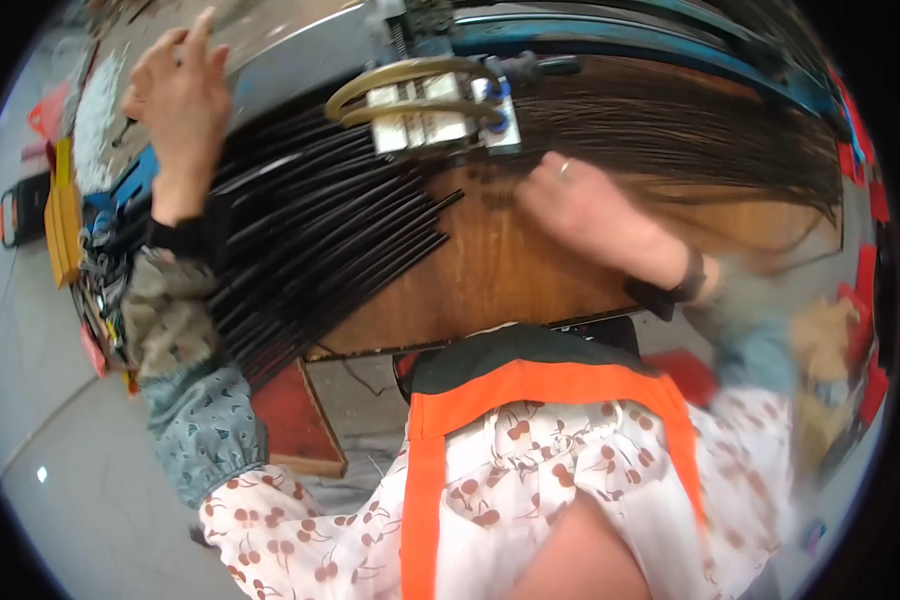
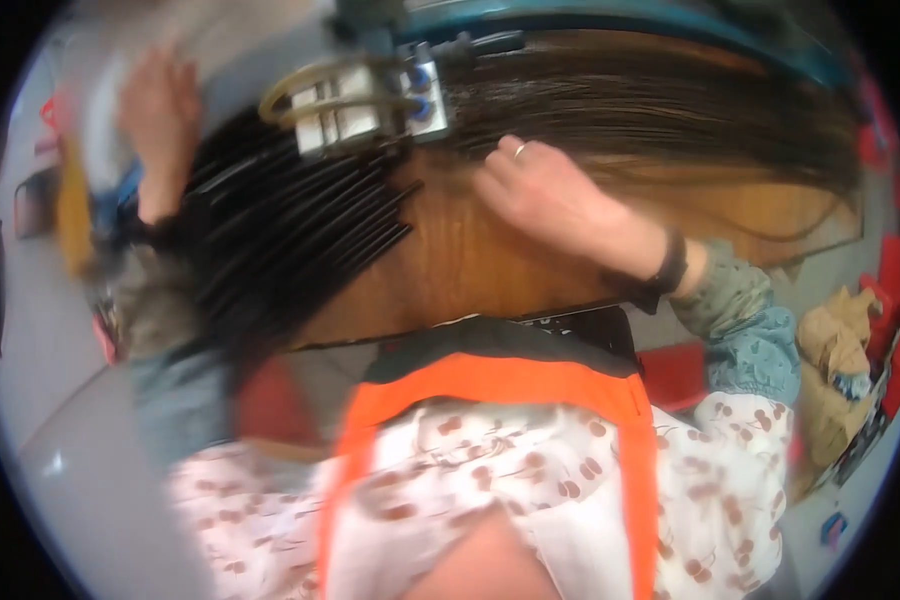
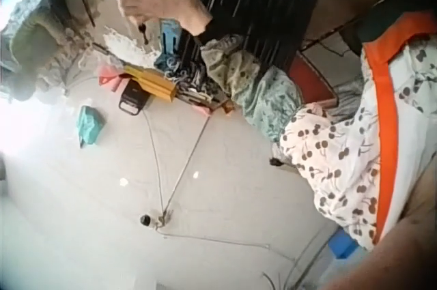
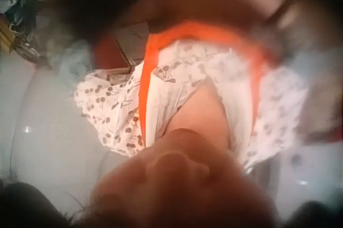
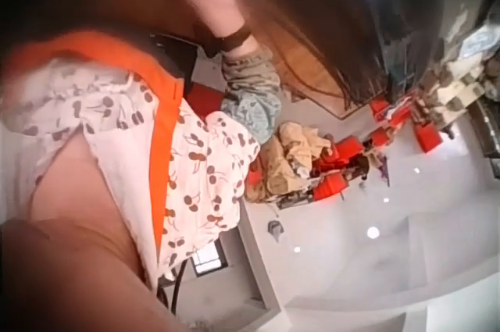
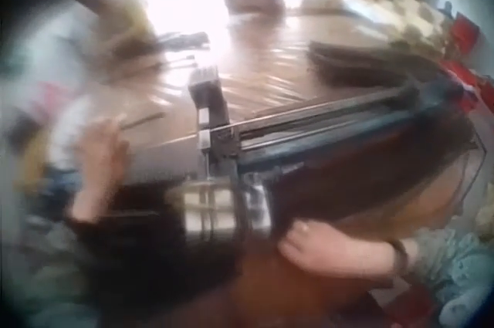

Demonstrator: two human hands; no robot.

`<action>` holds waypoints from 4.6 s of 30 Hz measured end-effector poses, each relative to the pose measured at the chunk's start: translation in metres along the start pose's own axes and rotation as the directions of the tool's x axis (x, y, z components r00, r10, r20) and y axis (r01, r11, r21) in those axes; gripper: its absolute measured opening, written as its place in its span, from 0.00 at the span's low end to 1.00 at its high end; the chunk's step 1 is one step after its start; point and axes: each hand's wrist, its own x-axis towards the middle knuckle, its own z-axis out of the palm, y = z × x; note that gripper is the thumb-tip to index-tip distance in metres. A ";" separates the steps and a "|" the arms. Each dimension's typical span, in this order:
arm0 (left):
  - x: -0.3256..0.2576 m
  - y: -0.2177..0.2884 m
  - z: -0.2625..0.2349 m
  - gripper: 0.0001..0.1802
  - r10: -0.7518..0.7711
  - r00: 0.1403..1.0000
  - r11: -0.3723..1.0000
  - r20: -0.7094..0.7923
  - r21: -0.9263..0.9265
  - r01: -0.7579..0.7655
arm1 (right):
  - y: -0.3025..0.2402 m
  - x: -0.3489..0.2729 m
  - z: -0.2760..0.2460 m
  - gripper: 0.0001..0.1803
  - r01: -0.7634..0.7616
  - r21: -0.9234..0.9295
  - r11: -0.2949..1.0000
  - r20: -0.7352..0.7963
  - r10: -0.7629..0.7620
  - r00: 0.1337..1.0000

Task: Arranging and feeding metal rods into a fabrication machine for processing.

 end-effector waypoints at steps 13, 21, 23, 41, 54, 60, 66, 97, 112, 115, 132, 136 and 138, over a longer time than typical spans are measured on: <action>-0.134 0.222 -0.172 0.09 -0.260 0.691 0.698 0.675 -0.363 0.617 | -0.029 0.002 0.007 0.09 -0.070 0.153 0.986 -0.260 0.109 0.959; -0.109 0.239 -0.189 0.10 -0.219 0.747 0.630 0.628 -0.493 0.599 | -0.053 -0.025 0.015 0.12 -0.277 0.661 0.698 -0.072 0.426 0.902; -0.109 0.236 -0.195 0.10 -0.206 0.767 0.634 0.608 -0.514 0.578 | -0.060 -0.029 0.015 0.12 -0.280 0.695 0.662 -0.104 0.479 0.872; -0.124 0.215 -0.146 0.13 -0.336 0.705 0.775 0.625 -0.242 0.584 | -0.015 -0.012 0.020 0.08 -0.205 0.063 0.977 -0.146 0.212 0.966; -0.096 0.244 -0.165 0.12 -0.230 0.754 0.634 0.615 -0.494 0.596 | -0.034 -0.019 0.026 0.11 -0.133 0.686 0.715 -0.098 0.272 0.957; -0.097 0.253 -0.168 0.10 -0.171 0.772 0.602 0.613 -0.555 0.574 | -0.029 -0.026 0.025 0.20 0.104 0.415 0.904 -0.261 0.009 0.965; -0.097 0.270 -0.159 0.09 -0.136 0.814 0.515 0.564 -0.662 0.545 | -0.026 -0.025 0.019 0.22 0.109 0.410 0.905 -0.244 -0.006 0.970; -0.107 0.250 -0.157 0.11 -0.152 0.794 0.554 0.589 -0.615 0.561 | -0.020 -0.033 0.012 0.19 0.062 0.256 0.965 -0.372 0.039 0.927; -0.107 0.197 -0.131 0.13 -0.287 0.755 0.823 0.590 -0.251 0.509 | 0.007 -0.013 -0.013 0.09 -0.395 0.108 0.912 -0.004 0.398 0.917; -0.112 0.197 -0.136 0.11 -0.220 0.670 0.840 0.709 -0.212 0.499 | -0.013 0.002 0.004 0.10 -0.381 0.274 0.883 0.178 0.343 0.922; -0.108 0.220 -0.171 0.09 -0.125 0.773 0.705 0.622 -0.493 0.510 | -0.023 -0.027 0.025 0.16 -0.009 0.306 0.952 -0.403 0.138 0.905; -0.100 0.241 -0.167 0.11 -0.108 0.779 0.663 0.617 -0.540 0.519 | -0.020 -0.021 0.021 0.19 0.070 0.358 0.931 -0.379 0.076 0.922; -0.109 0.223 -0.155 0.12 -0.198 0.761 0.681 0.618 -0.472 0.561 | -0.001 -0.013 0.016 0.15 -0.060 0.163 0.985 -0.321 0.110 0.941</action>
